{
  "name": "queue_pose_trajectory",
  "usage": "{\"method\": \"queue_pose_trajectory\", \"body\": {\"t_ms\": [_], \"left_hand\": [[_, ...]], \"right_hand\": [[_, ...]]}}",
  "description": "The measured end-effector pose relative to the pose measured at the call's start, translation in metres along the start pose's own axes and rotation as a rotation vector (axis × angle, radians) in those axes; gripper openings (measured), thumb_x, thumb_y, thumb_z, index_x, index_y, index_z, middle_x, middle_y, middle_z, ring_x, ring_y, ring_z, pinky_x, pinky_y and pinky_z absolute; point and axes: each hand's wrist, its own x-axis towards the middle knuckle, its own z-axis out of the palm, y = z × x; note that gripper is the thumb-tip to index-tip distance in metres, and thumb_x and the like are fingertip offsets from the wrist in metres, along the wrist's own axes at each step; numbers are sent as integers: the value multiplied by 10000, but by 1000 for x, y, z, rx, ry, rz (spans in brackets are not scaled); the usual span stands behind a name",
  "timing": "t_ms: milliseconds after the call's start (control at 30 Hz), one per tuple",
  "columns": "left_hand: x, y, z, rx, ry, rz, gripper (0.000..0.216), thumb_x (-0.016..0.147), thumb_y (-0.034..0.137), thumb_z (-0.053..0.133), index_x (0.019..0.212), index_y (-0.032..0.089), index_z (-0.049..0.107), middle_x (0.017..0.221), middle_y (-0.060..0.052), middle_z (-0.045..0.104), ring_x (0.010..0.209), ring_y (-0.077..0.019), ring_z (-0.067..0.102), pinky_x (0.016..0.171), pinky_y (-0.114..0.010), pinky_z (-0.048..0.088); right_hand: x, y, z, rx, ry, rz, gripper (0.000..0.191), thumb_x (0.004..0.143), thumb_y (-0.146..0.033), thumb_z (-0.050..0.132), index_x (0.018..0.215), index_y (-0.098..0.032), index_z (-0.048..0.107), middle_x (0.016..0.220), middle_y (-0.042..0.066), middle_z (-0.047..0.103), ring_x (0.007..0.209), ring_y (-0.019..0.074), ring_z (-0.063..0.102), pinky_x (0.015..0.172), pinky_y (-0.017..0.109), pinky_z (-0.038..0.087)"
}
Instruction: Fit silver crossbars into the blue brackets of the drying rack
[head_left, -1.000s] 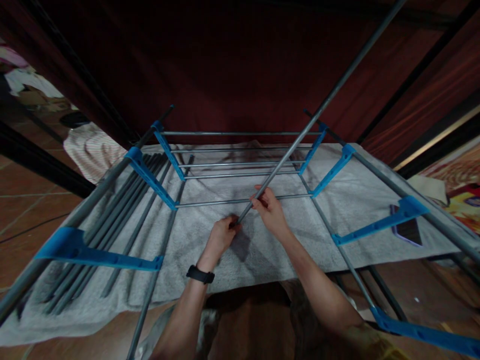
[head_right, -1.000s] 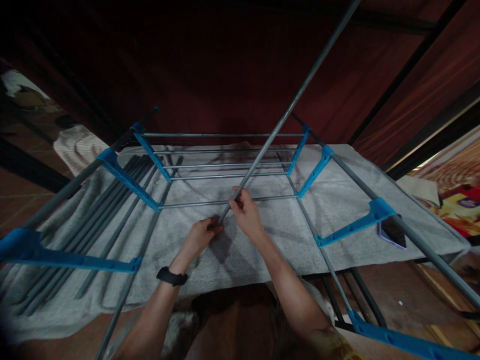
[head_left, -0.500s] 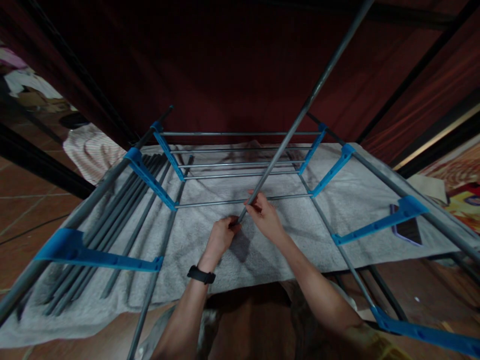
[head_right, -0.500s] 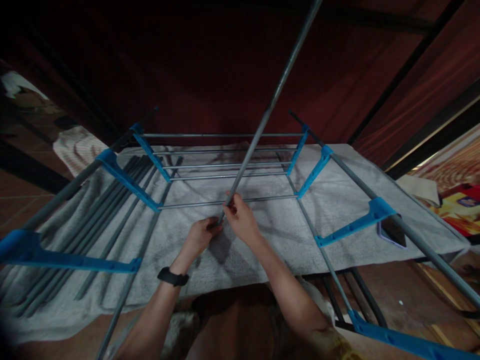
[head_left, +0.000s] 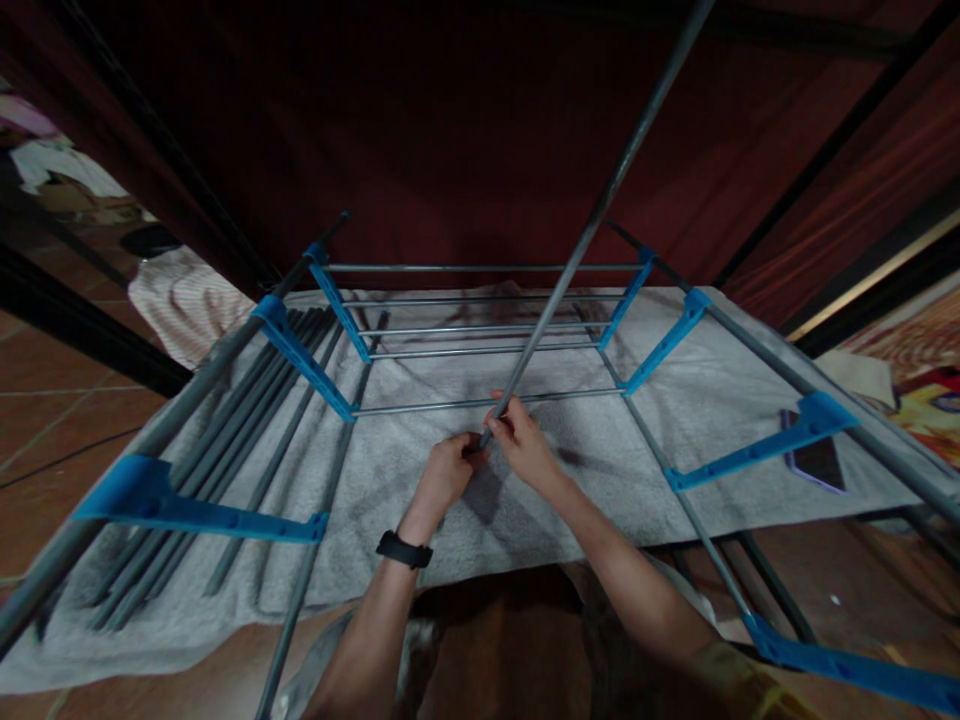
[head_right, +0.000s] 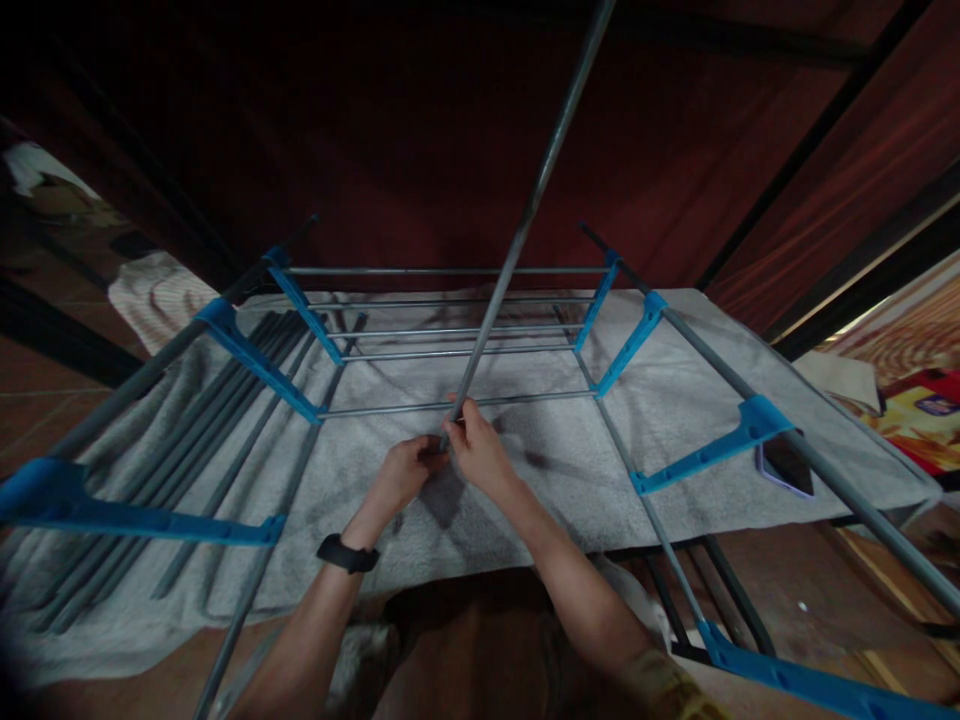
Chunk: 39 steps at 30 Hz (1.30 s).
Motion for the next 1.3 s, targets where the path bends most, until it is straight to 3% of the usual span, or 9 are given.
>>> {"method": "queue_pose_trajectory", "body": {"t_ms": [267,467,800,1067,1300], "left_hand": [[2,-1,-3,-139,6,-5,255,756,238,650,1002,187,694,939,-70,739,868,-211,690,785,-319,529],[4,-6,-6,-270,85,25,357,779,300,639,1111,173,668,1027,-95,733,923,-210,690,856,-346,543],[4,4,-9,-272,195,97,318,827,363,611,1063,163,685,1009,-98,730,925,-206,689,864,-341,536],[-1,19,-12,-167,291,126,291,854,358,583,1067,189,687,1016,-83,732,908,-203,689,844,-329,532],[5,32,-12,-401,375,62,383,839,405,595,1115,147,654,973,-101,720,846,-192,688,786,-319,541]], "right_hand": [[-2,2,2,-35,-9,1,417,935,-249,417,1352,-233,399,1004,50,636,882,180,619,862,343,493],[-3,7,-4,-71,13,6,471,927,-225,417,1397,-237,384,999,52,641,943,191,616,914,368,481],[-6,18,-11,-237,35,-18,487,928,-197,409,1412,-232,368,1310,129,579,1195,228,571,1011,433,454],[-4,16,-25,-455,-1,28,495,947,-170,361,1437,-229,324,1349,138,553,1209,239,578,950,398,499],[-4,18,-35,-634,-18,83,447,975,-188,327,1422,-206,338,1375,155,534,1154,239,617,880,352,518]]}}
